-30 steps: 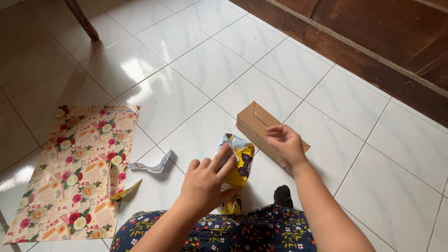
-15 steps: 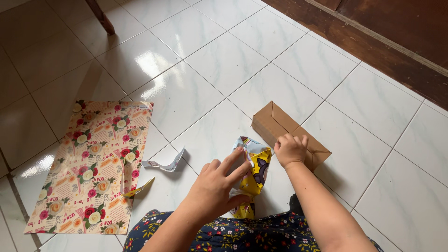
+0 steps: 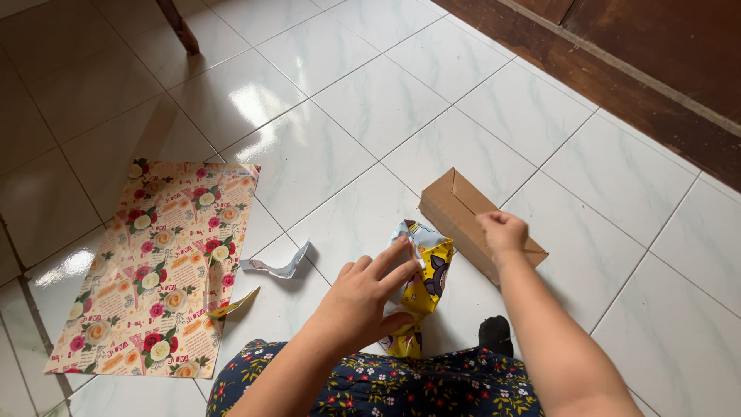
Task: The person sits on a tiled floor and uses red-handled scissors to cut a piece of wrapping paper from a roll. They then fold the paper around a small rectangular box, tucking and creasing the edges to form a wrapped package.
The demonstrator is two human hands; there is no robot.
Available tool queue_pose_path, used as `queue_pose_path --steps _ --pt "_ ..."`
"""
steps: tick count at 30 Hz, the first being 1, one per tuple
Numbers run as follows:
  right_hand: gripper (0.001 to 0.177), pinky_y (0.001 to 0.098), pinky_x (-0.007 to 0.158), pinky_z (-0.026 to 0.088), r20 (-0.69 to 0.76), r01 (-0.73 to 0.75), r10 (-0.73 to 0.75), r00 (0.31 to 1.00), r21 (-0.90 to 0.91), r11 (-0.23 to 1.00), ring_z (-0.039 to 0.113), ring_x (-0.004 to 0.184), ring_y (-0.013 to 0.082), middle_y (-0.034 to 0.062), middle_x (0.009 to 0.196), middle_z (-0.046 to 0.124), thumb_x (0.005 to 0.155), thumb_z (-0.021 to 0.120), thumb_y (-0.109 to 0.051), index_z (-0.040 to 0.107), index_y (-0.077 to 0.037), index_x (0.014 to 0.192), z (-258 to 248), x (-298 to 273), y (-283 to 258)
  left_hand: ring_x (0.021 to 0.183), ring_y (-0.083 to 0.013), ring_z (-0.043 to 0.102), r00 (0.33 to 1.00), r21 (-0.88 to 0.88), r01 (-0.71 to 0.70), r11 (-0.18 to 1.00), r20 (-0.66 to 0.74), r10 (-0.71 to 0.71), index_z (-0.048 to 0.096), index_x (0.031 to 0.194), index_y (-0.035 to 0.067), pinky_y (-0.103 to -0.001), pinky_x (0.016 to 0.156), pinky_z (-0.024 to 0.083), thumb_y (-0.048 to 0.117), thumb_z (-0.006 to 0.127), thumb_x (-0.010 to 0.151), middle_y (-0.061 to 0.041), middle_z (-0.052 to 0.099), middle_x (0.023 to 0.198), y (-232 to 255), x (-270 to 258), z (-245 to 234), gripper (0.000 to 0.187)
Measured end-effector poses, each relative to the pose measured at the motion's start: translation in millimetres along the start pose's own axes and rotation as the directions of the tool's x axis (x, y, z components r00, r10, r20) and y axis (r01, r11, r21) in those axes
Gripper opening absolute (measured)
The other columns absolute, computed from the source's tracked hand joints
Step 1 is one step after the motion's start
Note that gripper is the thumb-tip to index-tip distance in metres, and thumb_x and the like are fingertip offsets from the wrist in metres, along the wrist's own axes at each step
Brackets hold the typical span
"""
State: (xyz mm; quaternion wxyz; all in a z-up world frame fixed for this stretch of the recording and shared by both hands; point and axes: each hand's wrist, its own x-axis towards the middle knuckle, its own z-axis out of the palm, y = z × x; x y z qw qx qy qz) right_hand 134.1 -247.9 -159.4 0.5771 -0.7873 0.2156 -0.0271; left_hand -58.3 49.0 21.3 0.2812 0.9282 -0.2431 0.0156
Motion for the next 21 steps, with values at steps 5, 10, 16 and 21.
queue_pose_path --steps 5,10,16,21 --pt "0.010 0.0262 0.082 0.055 0.207 0.240 -0.302 0.931 0.277 0.930 0.068 0.086 0.0103 0.0022 0.095 0.076 0.088 0.073 -0.003 0.076 -0.002 0.098 -35 -73 -64 0.106 -0.0357 0.060 1.000 -0.022 -0.009 1.000 -0.019 0.008 0.052 0.138 0.022 -0.048 0.092 0.047 0.032 0.088 0.069 -0.008 0.041 0.157 1 -1 -1 0.079" --pt "0.006 0.0536 0.117 0.034 0.286 0.835 -0.788 0.546 -0.110 0.539 0.072 0.084 0.0157 0.0013 0.088 0.076 0.083 0.077 -0.007 0.074 -0.007 0.088 -43 -187 -108 0.104 -0.0347 0.060 1.000 -0.032 -0.004 0.999 -0.019 0.003 0.053 0.139 0.023 -0.047 0.091 0.048 0.031 0.087 0.070 -0.007 0.041 0.158 5 -4 1 0.078" --pt "0.008 0.0605 0.118 0.031 0.283 0.918 -0.898 0.337 -0.313 0.245 0.071 0.078 0.0180 -0.0005 0.081 0.073 0.079 0.078 -0.009 0.072 -0.011 0.083 -32 -223 -134 0.101 -0.0345 0.061 0.999 -0.031 -0.009 0.999 -0.041 0.008 0.053 0.139 0.024 -0.047 0.090 0.050 0.031 0.087 0.070 -0.006 0.041 0.157 5 -5 2 0.077" --pt "0.008 0.0614 0.118 0.030 0.326 0.918 -0.899 0.294 -0.359 0.170 0.070 0.076 0.0169 -0.0020 0.077 0.071 0.079 0.078 -0.009 0.071 -0.011 0.082 -29 -223 -136 0.101 -0.0349 0.061 0.999 -0.007 -0.005 1.000 -0.035 0.004 0.053 0.140 0.024 -0.047 0.089 0.050 0.030 0.086 0.071 -0.006 0.041 0.157 5 -5 4 0.077"
